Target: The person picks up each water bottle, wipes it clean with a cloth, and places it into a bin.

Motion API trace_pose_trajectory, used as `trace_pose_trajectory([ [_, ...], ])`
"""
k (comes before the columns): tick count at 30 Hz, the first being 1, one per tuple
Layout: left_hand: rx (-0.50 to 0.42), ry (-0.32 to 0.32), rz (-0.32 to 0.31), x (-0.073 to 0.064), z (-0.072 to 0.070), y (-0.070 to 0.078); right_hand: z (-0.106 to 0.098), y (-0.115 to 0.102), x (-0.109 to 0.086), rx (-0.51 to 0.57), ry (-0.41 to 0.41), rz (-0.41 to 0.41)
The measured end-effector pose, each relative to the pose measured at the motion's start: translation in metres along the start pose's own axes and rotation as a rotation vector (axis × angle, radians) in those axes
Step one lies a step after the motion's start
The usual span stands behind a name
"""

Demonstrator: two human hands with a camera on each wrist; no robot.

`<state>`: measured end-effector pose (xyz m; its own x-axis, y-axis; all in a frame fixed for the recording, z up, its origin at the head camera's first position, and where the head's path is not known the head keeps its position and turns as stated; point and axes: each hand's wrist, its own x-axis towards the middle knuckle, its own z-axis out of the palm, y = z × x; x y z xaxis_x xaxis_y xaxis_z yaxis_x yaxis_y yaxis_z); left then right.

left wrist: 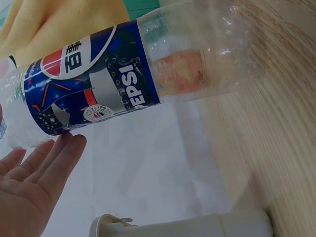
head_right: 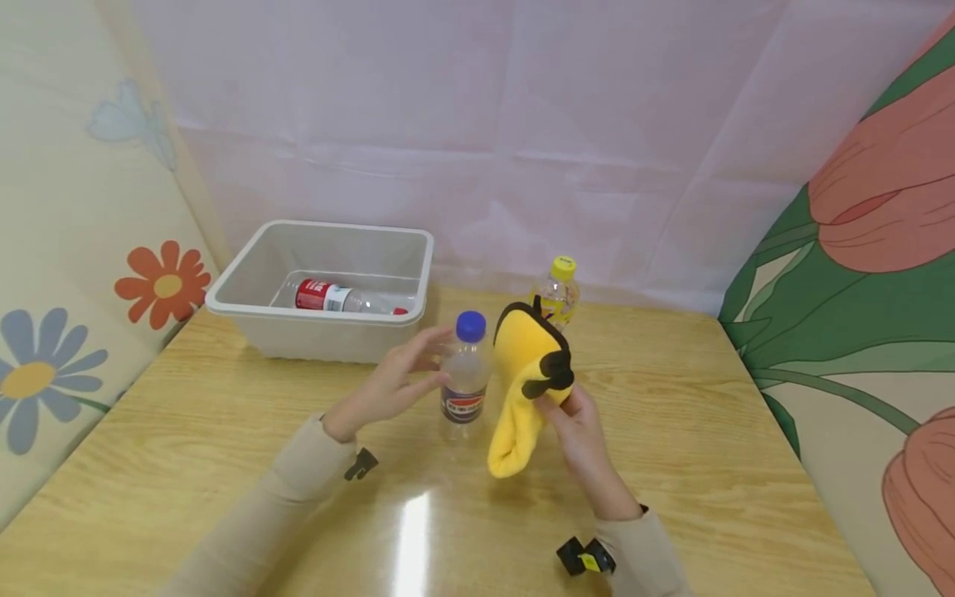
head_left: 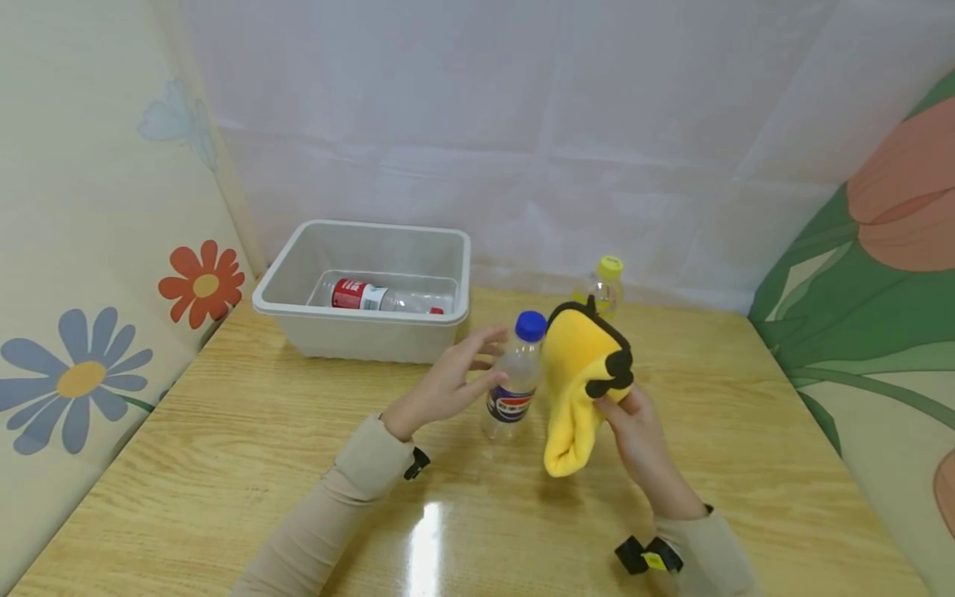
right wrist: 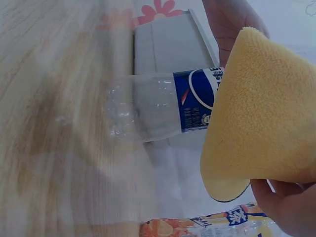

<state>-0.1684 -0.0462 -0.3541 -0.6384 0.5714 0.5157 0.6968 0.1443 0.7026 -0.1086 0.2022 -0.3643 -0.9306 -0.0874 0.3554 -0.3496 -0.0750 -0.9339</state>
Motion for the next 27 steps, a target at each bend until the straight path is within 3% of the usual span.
trace_pose_trajectory([
  [10,0.051,0.033,-0.039,-0.001,0.004,0.002,0.003,-0.007,0.003,0.006,0.002,-0.060],
  [20,0.141,0.114,-0.016,0.001,0.013,0.000,0.006,-0.010,0.007,0.018,-0.025,-0.154],
  [27,0.131,0.115,-0.007,0.001,0.014,-0.002,0.008,-0.013,0.010,0.067,-0.057,-0.253],
])
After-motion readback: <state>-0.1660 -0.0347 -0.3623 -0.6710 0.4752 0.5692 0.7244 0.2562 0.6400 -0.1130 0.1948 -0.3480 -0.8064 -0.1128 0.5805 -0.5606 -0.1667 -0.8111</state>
